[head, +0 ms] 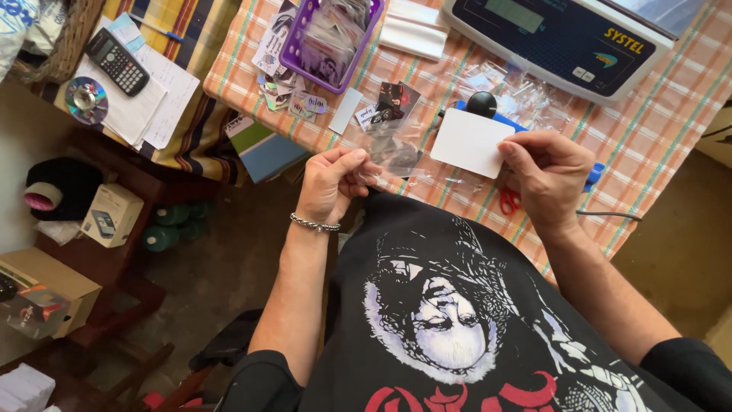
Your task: Packaging small printed stickers into plastic bags and sealing them with a heat sealer
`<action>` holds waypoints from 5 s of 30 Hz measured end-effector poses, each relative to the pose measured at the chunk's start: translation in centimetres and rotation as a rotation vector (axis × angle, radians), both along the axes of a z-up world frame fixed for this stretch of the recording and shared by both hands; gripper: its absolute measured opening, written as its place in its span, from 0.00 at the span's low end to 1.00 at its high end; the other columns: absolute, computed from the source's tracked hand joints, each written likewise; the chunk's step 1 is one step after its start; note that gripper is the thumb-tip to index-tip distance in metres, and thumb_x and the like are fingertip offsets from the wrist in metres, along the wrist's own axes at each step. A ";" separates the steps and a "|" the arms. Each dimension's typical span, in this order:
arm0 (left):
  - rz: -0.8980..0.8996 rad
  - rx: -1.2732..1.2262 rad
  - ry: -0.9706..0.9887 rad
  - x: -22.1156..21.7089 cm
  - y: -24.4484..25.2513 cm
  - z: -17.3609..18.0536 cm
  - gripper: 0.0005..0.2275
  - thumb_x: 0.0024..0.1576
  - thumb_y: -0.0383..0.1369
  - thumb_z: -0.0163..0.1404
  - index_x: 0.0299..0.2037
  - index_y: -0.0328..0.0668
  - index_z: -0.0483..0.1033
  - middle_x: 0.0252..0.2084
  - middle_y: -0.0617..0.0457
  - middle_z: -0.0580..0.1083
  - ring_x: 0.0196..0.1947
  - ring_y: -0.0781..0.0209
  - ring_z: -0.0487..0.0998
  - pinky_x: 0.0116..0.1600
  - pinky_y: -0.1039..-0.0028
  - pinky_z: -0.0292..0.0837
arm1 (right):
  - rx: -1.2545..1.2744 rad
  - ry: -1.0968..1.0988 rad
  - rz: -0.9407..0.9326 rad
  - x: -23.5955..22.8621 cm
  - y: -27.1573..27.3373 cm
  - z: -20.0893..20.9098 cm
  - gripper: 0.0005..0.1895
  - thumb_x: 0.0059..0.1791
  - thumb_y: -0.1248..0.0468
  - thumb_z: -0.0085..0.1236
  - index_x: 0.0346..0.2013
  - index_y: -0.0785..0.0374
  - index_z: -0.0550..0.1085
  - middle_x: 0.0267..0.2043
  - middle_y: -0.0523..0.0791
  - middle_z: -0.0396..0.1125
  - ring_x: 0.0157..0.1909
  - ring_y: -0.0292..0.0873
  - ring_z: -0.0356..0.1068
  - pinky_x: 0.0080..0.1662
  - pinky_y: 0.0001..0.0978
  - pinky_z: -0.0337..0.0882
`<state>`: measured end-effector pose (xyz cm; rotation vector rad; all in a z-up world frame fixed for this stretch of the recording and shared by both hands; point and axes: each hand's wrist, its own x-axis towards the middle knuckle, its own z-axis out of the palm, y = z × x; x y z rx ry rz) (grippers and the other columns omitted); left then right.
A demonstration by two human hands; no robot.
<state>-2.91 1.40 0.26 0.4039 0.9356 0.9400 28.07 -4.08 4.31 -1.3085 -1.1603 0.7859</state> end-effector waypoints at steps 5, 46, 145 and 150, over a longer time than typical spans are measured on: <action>0.000 0.005 0.006 0.3 0.0 0.2 0.06 0.58 0.27 0.57 0.36 0.28 0.78 0.32 0.35 0.81 0.27 0.46 0.85 0.25 0.68 0.83 | -0.022 0.039 0.036 -0.9 0.1 -0.1 0.03 0.52 0.78 0.66 0.39 0.76 0.79 0.27 0.52 0.72 0.30 0.35 0.70 0.33 0.27 0.72; 0.088 1.520 1.034 4.7 2.5 4.6 0.08 0.62 0.27 0.54 0.39 0.53 0.86 0.57 0.54 0.76 0.63 0.53 0.72 0.68 0.62 0.65 | -0.536 0.566 0.385 -4.0 4.5 -2.9 0.12 0.54 0.66 0.59 0.42 0.77 0.75 0.29 0.53 0.71 0.26 0.46 0.77 0.30 0.47 0.82; 0.402 -0.147 0.145 24.9 -8.0 -14.3 0.07 0.55 0.33 0.61 0.31 0.37 0.82 0.28 0.53 0.78 0.25 0.67 0.78 0.31 0.78 0.79 | -0.516 -0.849 0.760 5.1 12.2 6.1 0.16 0.49 0.61 0.69 0.51 0.61 0.79 0.40 0.45 0.71 0.37 0.39 0.69 0.41 0.31 0.67; 0.566 -0.176 -0.011 27.2 -8.6 -15.3 0.06 0.54 0.32 0.63 0.29 0.38 0.82 0.27 0.53 0.78 0.28 0.67 0.79 0.38 0.79 0.81 | -0.511 -0.946 0.747 3.4 12.9 4.6 0.15 0.49 0.58 0.70 0.48 0.57 0.81 0.39 0.44 0.71 0.38 0.39 0.66 0.40 0.36 0.65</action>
